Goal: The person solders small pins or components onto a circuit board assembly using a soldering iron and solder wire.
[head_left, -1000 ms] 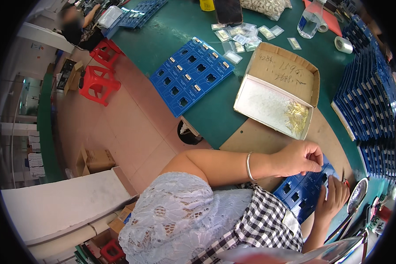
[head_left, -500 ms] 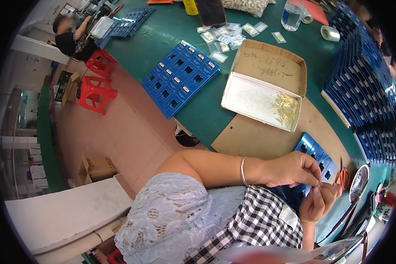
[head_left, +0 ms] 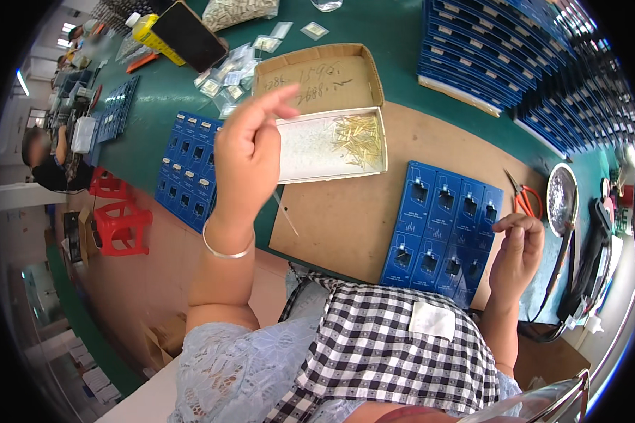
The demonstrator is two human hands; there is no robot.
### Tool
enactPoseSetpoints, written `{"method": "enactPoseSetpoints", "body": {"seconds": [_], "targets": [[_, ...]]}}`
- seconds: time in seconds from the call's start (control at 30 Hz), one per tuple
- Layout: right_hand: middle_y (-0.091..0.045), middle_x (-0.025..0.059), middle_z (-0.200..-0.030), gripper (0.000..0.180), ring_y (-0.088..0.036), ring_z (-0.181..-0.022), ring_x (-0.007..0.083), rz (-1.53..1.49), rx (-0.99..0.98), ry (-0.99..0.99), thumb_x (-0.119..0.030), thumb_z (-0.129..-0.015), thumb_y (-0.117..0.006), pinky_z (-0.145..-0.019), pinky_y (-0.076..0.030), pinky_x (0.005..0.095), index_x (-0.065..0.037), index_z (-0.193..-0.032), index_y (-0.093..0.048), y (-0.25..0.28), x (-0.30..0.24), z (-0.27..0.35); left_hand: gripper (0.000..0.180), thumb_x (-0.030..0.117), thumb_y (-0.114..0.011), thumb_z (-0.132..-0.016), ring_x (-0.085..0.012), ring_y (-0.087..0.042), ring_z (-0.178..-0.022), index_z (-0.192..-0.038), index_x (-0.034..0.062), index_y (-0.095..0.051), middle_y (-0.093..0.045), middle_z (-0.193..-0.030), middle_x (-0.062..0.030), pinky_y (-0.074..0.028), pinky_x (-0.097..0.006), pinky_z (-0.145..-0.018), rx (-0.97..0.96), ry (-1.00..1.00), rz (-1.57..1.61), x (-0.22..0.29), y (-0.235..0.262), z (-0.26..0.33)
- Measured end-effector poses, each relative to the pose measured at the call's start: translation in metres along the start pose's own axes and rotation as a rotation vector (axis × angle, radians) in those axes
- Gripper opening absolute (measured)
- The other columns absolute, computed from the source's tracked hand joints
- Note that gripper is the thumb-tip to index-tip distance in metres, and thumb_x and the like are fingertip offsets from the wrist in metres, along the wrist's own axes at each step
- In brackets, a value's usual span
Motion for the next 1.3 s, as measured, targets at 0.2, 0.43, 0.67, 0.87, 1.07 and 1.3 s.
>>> {"method": "enactPoseSetpoints", "body": {"seconds": [0.2,0.43,0.67,0.87,1.07,1.3], "targets": [[-0.057,0.0105,-0.089,0.011,-0.053,-0.083,0.0164,-0.056,0.038,-0.009,-0.013,-0.098,-0.052,-0.079,-0.043,0.0287,-0.003,-0.097,-0.049,0.004,0.004,-0.004,0.024,0.016,-0.066,-0.083,-0.0286,-0.062,-0.083,-0.105,0.0071,-0.069,-0.063,-0.094,-0.0092,-0.049,-0.036,-0.069,-0.198,-0.167,-0.832,-0.024,-0.041,-0.019],[-0.061,0.0073,-0.097,0.003,-0.058,-0.09,0.0179,0.285,0.011,-0.087,-0.001,-0.086,-0.063,-0.086,-0.044,0.0289,-0.002,-0.088,-0.064,0.014,0.007,-0.007,0.019,0.014,-0.073,-0.074,-0.0296,-0.061,-0.078,-0.091,0.0071,-0.069,-0.059,-0.084,-0.0088,-0.049,-0.038,-0.067,-0.228,-0.289,-0.857,-0.039,-0.073,-0.033],[-0.059,0.0046,-0.103,0.005,-0.053,-0.101,0.0234,0.474,-0.13,-0.097,-0.01,-0.082,-0.069,-0.091,-0.04,0.0339,-0.007,-0.087,-0.069,-0.001,0.019,-0.026,0.01,0.006,-0.068,-0.077,-0.0298,-0.06,-0.075,-0.084,0.0038,-0.062,-0.058,-0.083,-0.0097,-0.048,-0.038,-0.066,-0.21,-0.29,-0.955,-0.036,-0.078,-0.028],[-0.057,0.001,-0.1,0.005,-0.047,-0.098,0.0239,0.599,-0.134,-0.044,-0.013,-0.081,-0.069,-0.091,-0.033,0.0392,-0.011,-0.085,-0.07,-0.015,0.022,-0.031,0.007,0.002,-0.063,-0.082,-0.0223,-0.058,-0.068,-0.087,0.002,-0.058,-0.057,-0.081,-0.0077,-0.046,-0.032,-0.062,-0.246,-0.037,-0.604,-0.057,-0.067,-0.03],[-0.056,-0.0023,-0.101,0.006,-0.044,-0.099,0.0232,0.725,-0.15,-0.011,-0.017,-0.082,-0.067,-0.087,-0.03,0.0372,-0.012,-0.084,-0.07,-0.021,0.023,-0.034,0.009,-0.002,-0.062,-0.085,-0.0114,-0.056,-0.063,-0.093,0.0007,-0.06,-0.06,-0.076,-0.006,-0.045,-0.025,-0.059,-0.191,0.127,-0.413,-0.074,-0.055,-0.027],[-0.061,0.0004,-0.091,0.005,-0.052,-0.094,0.0211,0.63,-0.062,-0.023,-0.012,-0.084,-0.065,-0.089,-0.031,0.0382,-0.012,-0.089,-0.066,-0.011,0.014,-0.031,0.019,-0.004,-0.061,-0.084,-0.01,-0.058,-0.065,-0.102,0.0006,-0.065,-0.061,-0.079,-0.0063,-0.046,-0.023,-0.06,-0.164,0.008,-0.443,-0.064,-0.055,-0.025]]}}
Point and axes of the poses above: each hand's wrist, its own z-axis away from the middle knuckle, its own y-axis out of the back of the hand, x = y × z, the point moved 8 cm from there along -z, towards the middle knuckle
